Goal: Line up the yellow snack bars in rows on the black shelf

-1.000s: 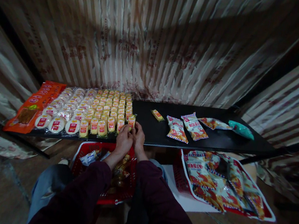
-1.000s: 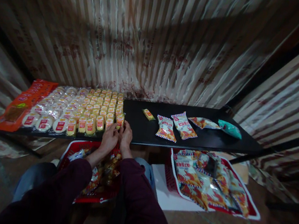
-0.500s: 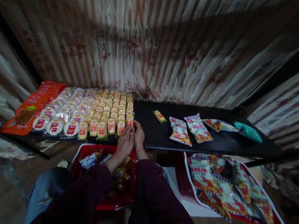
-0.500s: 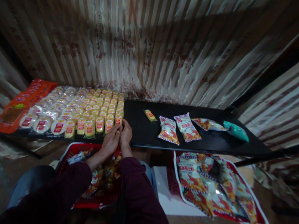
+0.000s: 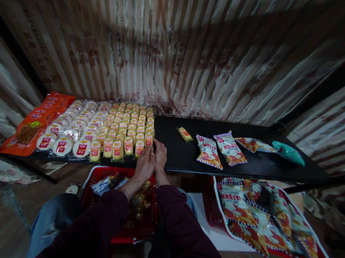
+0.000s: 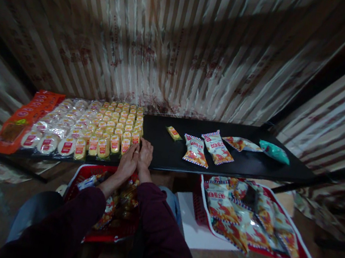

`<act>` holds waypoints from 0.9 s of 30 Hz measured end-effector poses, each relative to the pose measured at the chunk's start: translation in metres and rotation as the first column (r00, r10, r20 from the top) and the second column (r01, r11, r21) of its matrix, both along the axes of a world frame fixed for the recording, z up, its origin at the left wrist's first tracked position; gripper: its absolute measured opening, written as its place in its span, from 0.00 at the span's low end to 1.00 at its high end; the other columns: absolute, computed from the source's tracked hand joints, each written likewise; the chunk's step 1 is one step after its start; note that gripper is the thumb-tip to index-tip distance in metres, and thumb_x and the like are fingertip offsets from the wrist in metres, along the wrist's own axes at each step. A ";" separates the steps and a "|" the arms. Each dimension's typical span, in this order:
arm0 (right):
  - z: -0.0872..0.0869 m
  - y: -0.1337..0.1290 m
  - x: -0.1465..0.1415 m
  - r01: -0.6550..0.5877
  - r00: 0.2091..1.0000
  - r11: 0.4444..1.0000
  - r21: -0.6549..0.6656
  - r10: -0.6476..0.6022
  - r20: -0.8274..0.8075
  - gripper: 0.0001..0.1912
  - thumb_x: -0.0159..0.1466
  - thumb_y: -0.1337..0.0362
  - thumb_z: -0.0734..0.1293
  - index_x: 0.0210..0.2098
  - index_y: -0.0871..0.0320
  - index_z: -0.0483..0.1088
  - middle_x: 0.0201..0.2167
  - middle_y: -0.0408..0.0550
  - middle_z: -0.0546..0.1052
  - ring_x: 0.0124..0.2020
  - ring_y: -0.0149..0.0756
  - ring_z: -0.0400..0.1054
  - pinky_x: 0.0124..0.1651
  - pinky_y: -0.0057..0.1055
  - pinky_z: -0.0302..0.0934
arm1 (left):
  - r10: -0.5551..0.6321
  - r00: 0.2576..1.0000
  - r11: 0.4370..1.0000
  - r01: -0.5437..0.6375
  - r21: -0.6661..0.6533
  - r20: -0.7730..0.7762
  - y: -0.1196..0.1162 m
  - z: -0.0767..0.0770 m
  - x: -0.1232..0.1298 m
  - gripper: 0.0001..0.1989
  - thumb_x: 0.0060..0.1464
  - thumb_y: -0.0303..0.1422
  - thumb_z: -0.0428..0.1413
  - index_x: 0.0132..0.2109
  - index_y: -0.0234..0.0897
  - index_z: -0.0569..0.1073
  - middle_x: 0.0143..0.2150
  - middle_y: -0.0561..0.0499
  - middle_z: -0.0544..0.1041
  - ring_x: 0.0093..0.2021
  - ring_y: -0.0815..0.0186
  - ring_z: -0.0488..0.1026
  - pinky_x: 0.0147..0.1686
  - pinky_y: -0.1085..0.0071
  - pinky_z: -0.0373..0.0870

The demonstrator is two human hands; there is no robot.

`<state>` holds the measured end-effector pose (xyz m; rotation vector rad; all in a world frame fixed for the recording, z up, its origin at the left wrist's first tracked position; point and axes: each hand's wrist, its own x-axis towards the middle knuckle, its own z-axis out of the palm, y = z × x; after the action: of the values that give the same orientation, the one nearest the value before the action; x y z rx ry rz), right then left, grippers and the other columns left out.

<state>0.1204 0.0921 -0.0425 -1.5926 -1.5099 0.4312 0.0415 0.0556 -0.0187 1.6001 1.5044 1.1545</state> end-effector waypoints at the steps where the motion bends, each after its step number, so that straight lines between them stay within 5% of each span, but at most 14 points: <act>1: 0.000 0.000 0.000 -0.003 1.000 1.000 -0.006 0.003 0.011 0.23 0.61 0.68 0.59 0.55 0.54 0.68 0.50 0.51 0.72 0.48 0.40 0.61 0.54 0.36 0.57 | -0.004 1.000 1.000 0.004 -0.003 -0.004 0.000 0.000 0.000 0.22 0.59 0.30 0.44 0.58 0.31 0.70 0.62 0.40 0.68 0.64 0.60 0.62 0.66 0.58 0.53; 11: -0.005 0.003 0.001 0.072 0.996 0.997 0.025 -0.070 -0.057 0.24 0.59 0.69 0.58 0.54 0.57 0.68 0.52 0.52 0.72 0.49 0.39 0.64 0.56 0.38 0.57 | -0.040 0.999 0.997 0.042 0.068 -0.024 -0.004 0.004 -0.002 0.19 0.59 0.30 0.45 0.54 0.33 0.71 0.59 0.41 0.71 0.63 0.60 0.63 0.65 0.58 0.56; 16: -0.012 -0.020 -0.001 0.137 0.980 0.983 0.122 -0.117 -0.163 0.23 0.59 0.68 0.57 0.52 0.57 0.69 0.49 0.53 0.71 0.49 0.38 0.64 0.57 0.38 0.59 | -0.073 0.993 0.994 0.079 0.071 -0.091 -0.017 0.003 -0.001 0.18 0.61 0.31 0.42 0.51 0.35 0.72 0.53 0.42 0.75 0.55 0.61 0.70 0.59 0.60 0.63; 23: -0.030 -0.085 -0.021 0.072 0.985 0.986 0.153 -0.046 -0.167 0.20 0.60 0.68 0.57 0.50 0.57 0.69 0.48 0.52 0.70 0.51 0.40 0.62 0.58 0.38 0.58 | -0.090 0.991 0.990 0.099 0.096 -0.095 -0.064 -0.020 -0.011 0.19 0.58 0.26 0.42 0.52 0.34 0.70 0.55 0.40 0.72 0.57 0.62 0.67 0.60 0.63 0.63; 27: -0.049 -0.102 -0.037 -0.039 0.996 0.999 -0.003 0.039 -0.082 0.19 0.60 0.70 0.57 0.47 0.56 0.72 0.45 0.51 0.73 0.51 0.39 0.64 0.58 0.38 0.58 | -0.070 0.988 0.997 0.075 0.035 -0.138 -0.083 -0.046 -0.031 0.17 0.57 0.26 0.43 0.49 0.35 0.72 0.51 0.40 0.73 0.55 0.61 0.69 0.59 0.63 0.63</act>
<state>0.0833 -0.0100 -0.0920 -1.5329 -1.4808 0.5158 0.0102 -0.0275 -0.0652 1.7778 1.5035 1.0593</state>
